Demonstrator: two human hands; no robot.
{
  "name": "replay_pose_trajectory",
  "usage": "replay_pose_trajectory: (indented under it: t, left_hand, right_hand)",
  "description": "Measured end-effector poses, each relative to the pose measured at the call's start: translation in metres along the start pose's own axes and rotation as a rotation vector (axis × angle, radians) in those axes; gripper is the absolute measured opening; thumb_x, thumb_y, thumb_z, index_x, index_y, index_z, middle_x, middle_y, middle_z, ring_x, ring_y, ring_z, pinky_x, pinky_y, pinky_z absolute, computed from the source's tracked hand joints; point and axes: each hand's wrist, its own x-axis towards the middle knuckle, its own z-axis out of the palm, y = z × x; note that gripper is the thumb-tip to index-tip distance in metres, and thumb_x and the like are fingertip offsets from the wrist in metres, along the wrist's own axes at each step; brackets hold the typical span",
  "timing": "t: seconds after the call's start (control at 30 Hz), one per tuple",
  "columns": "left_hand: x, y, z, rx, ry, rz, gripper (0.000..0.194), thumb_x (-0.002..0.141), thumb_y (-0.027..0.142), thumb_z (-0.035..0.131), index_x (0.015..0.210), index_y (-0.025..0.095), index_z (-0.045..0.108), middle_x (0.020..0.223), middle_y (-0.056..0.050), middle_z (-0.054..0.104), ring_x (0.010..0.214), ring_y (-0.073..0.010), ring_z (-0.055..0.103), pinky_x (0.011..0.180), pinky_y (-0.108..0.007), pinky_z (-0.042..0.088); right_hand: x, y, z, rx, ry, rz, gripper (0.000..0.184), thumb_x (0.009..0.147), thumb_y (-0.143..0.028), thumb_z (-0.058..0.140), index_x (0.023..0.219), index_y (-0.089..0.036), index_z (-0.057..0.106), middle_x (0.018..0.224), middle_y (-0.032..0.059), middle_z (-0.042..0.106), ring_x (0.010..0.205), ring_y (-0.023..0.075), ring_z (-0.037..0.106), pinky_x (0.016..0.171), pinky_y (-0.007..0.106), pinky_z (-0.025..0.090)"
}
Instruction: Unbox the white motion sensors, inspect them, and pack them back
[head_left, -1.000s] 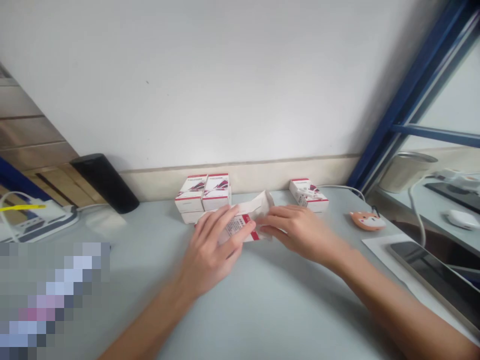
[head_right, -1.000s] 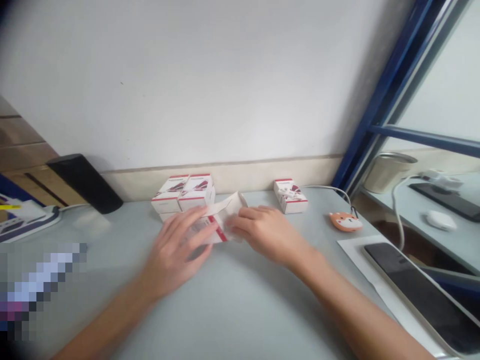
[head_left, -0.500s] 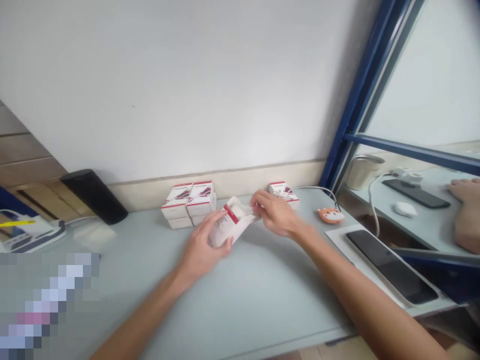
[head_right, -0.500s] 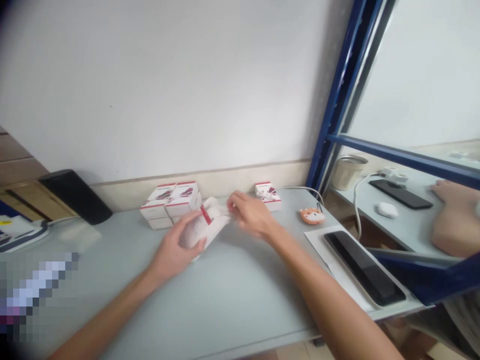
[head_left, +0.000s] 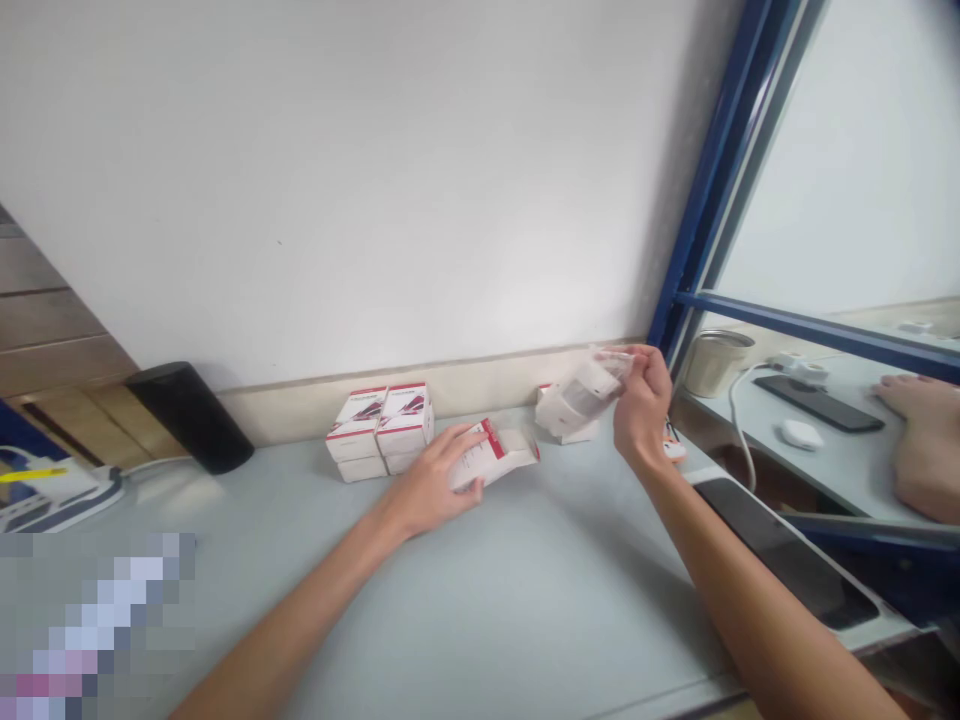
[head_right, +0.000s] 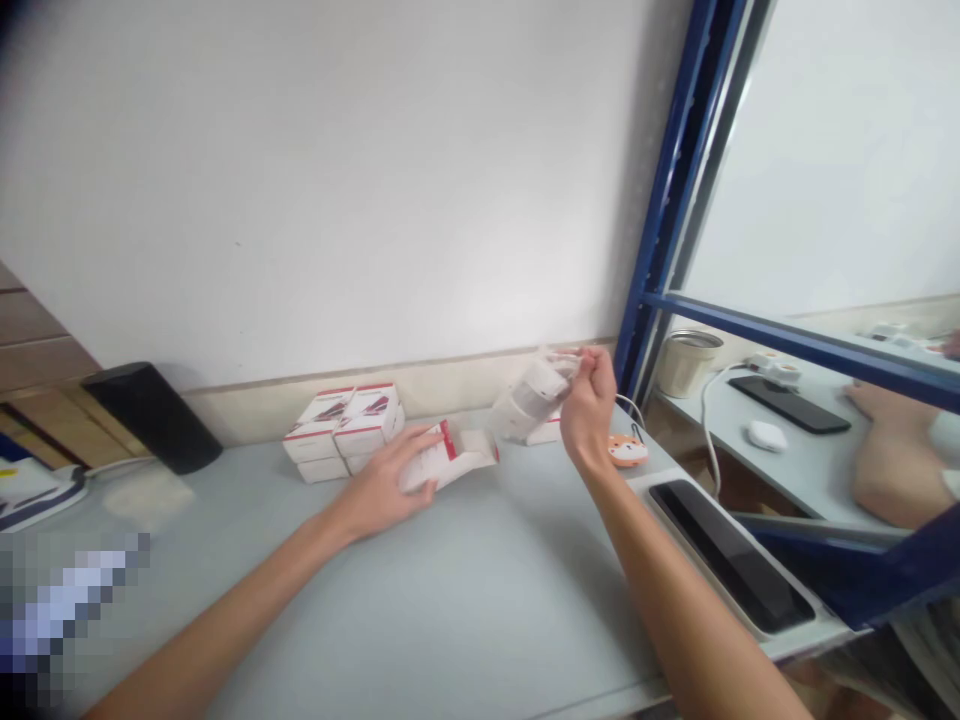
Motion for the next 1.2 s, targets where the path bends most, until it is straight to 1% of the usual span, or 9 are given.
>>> replay_pose_trajectory:
  t: [0.17,0.23,0.33,0.43,0.57,0.73,0.83,0.97,1.2]
  left_hand:
    - [0.022,0.003,0.004,0.047,-0.137,0.170,0.051,0.090,0.018,0.063,0.141,0.025,0.062,0.157,-0.013,0.054,0.145,-0.0347,0.051,0.122,-0.059,0.040]
    - [0.021,0.019,0.004,-0.080,-0.045,0.144,0.043,0.092,0.017,0.061,0.134,0.025,0.065,0.157,-0.014,0.054,0.149,-0.0353,0.046,0.124,-0.064,0.032]
    - [-0.002,0.050,0.007,-0.678,0.143,-0.170,0.039,0.101,0.031,0.057,0.140,0.027,0.056,0.148,-0.012,0.060,0.140,-0.0290,0.055,0.120,-0.056,0.043]
    - [-0.037,0.066,0.011,-1.365,-0.039,-0.481,0.047,0.100,0.042,0.061,0.144,0.028,0.052,0.142,-0.013,0.064,0.124,-0.0291,0.067,0.106,-0.051,0.055]
    - [-0.061,0.056,0.013,-1.757,-0.137,-0.693,0.036,0.099,0.043,0.063,0.123,0.017,0.068,0.114,-0.014,0.072,0.087,-0.0219,0.074,0.079,-0.034,0.059]
    - [-0.054,0.044,0.009,-1.789,-0.313,-0.622,0.037,0.096,0.041,0.068,0.123,0.014,0.069,0.117,-0.016,0.070,0.086,-0.0252,0.076,0.071,-0.034,0.057]
    - [-0.054,0.046,0.006,-1.786,-0.282,-0.702,0.039,0.093,0.029,0.070,0.129,0.016,0.065,0.118,-0.016,0.070,0.088,-0.0286,0.076,0.071,-0.036,0.058]
    - [-0.057,0.045,0.005,-1.922,-0.184,-0.740,0.053,0.087,0.025,0.063,0.137,0.012,0.057,0.136,-0.024,0.067,0.088,-0.0336,0.077,0.070,-0.042,0.057]
    - [-0.052,0.039,0.006,-2.016,-0.062,-0.801,0.052,0.094,0.041,0.046,0.129,0.004,0.060,0.122,-0.028,0.072,0.070,-0.0296,0.071,0.064,-0.041,0.052]
  right_hand:
    - [-0.007,0.007,0.007,0.058,0.021,0.189,0.035,0.092,-0.057,0.059,0.085,-0.023,0.057,0.082,0.0015,0.069,0.069,0.0171,0.062,0.065,0.029,0.048]
    - [-0.021,0.008,0.015,0.002,-0.007,0.233,0.035,0.093,-0.058,0.056,0.084,-0.024,0.055,0.080,0.0002,0.067,0.068,0.0164,0.059,0.062,0.028,0.047]
    - [-0.050,-0.001,0.028,-0.061,-0.092,0.285,0.035,0.096,-0.059,0.054,0.087,-0.025,0.055,0.076,-0.0014,0.060,0.065,0.0157,0.056,0.057,0.026,0.047]
    - [-0.078,-0.024,0.038,-0.027,-0.360,0.381,0.037,0.096,-0.060,0.058,0.091,-0.024,0.058,0.077,-0.0014,0.060,0.061,0.0144,0.055,0.051,0.025,0.048]
    - [-0.088,-0.054,0.038,0.010,-0.578,0.267,0.035,0.095,-0.055,0.067,0.091,-0.021,0.062,0.079,0.0015,0.066,0.067,0.0158,0.064,0.053,0.027,0.057]
    - [-0.052,-0.058,0.025,0.048,-0.113,-0.031,0.026,0.097,-0.048,0.069,0.096,-0.023,0.064,0.081,0.0018,0.068,0.072,0.0182,0.071,0.052,0.028,0.058]
    - [-0.034,-0.047,0.022,0.184,0.105,-0.135,0.027,0.091,-0.046,0.076,0.098,-0.024,0.062,0.083,0.0002,0.068,0.087,0.0231,0.077,0.067,0.036,0.065]
    - [-0.043,-0.018,0.036,0.370,0.056,0.147,0.034,0.081,-0.045,0.086,0.091,-0.023,0.062,0.091,-0.0022,0.073,0.098,0.0190,0.077,0.099,0.042,0.062]
    - [-0.063,0.028,0.061,0.551,-0.174,0.682,0.017,0.092,-0.029,0.077,0.082,-0.026,0.062,0.105,-0.0027,0.075,0.116,0.0107,0.071,0.121,0.030,0.047]
